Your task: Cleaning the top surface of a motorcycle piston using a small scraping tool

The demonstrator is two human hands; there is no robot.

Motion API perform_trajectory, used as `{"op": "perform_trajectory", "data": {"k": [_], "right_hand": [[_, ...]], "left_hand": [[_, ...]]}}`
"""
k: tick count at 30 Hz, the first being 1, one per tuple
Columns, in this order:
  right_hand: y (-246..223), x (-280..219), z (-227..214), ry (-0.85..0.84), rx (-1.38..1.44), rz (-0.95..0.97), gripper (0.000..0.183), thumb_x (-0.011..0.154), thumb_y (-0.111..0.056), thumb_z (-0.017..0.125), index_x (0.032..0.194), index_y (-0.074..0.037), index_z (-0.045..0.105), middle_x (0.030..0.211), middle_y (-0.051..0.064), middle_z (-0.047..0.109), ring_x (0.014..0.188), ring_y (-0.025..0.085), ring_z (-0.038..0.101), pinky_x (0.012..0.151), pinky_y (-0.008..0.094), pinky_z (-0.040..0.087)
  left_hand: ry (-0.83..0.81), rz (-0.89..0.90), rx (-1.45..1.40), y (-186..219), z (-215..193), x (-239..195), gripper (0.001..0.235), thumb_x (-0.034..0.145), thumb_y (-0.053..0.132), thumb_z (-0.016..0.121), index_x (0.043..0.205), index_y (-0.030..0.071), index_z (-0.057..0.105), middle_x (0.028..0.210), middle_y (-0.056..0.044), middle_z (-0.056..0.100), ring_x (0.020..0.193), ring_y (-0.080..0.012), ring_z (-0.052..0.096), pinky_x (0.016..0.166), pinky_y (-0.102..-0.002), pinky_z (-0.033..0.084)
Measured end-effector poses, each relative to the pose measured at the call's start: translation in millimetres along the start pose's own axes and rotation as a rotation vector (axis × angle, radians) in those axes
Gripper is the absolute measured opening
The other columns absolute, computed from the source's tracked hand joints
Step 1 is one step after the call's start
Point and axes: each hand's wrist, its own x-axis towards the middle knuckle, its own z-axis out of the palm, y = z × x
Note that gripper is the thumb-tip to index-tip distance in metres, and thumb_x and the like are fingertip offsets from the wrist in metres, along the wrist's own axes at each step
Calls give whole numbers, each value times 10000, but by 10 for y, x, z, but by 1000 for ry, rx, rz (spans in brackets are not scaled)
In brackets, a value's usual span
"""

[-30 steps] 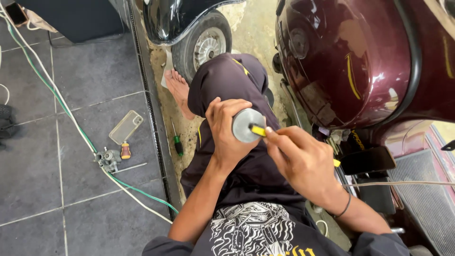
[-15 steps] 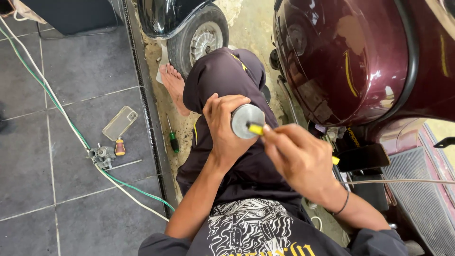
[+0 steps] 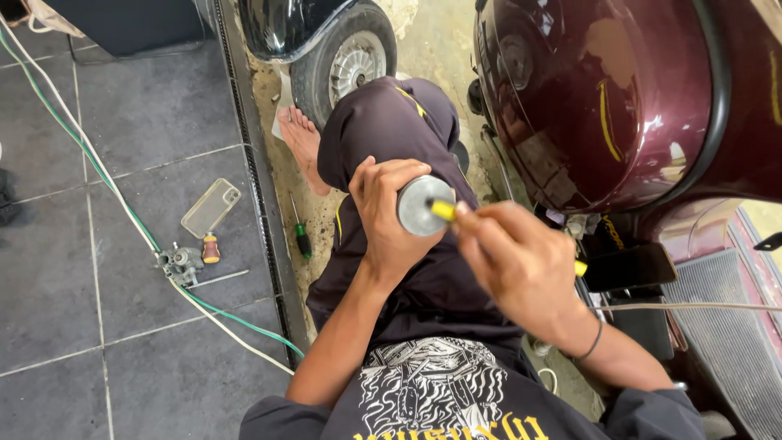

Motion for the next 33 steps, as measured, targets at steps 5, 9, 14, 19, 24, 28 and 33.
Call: {"op": "perform_trajectory", "data": {"k": [5,9,14,19,24,28,33], "right_hand": [[85,-64,47,1,-19,-1,74,945,-104,704,978,-121,768,854,39,688,724,225,715,620,309,575],[-5,-99,74,-9,28,-5,112,949,-123,660,970,-146,767,860,22,692,717,208,708,610,293,569],[88,-34,81,-1,27,-2,68,950,-99,707,972,-105,771,841,47,684,695,233,700,587,323,564],[18,-80,86,1,50,-21,89,934,-98,686,950,-134,765,842,42,679,709,218,697,588,301,560],[43,-48,83,-3,21,2,86,943,-81,693,953,-101,777,832,62,692,686,237,702,581,326,565],[-16,-75,71,-23,53,-26,88,942,-109,684,931,-128,770,840,41,692,714,221,709,604,302,569],[-46,-78,54,-25,28,-25,96,949,-122,672,948,-137,766,855,47,692,723,224,712,608,308,571]], "left_hand": [[-19,-5,19,45,-37,4,488,797,384,878,1085,63,651,1039,-34,702,971,-235,648,1146,-467,318],[-2,-9,10,-17,-31,-36,503,803,420,881,1079,66,654,1036,-24,703,974,-222,651,1154,-456,310],[1,-12,14,23,-51,4,450,822,347,879,1092,71,648,1033,-21,698,970,-219,644,1149,-457,312],[-10,-15,-8,1,-43,-22,455,813,351,878,1075,65,640,1044,-27,700,979,-225,653,1151,-452,309],[14,-16,-1,-15,-15,-20,479,825,402,868,1092,71,649,1043,-18,701,966,-215,649,1158,-457,310],[-17,-10,10,4,-67,-31,485,835,436,842,1072,64,641,1042,-33,703,974,-236,660,1158,-458,309],[1,-6,14,-32,-24,-46,594,894,627,700,1073,64,643,1038,-29,702,962,-218,653,1148,-455,316]]}}
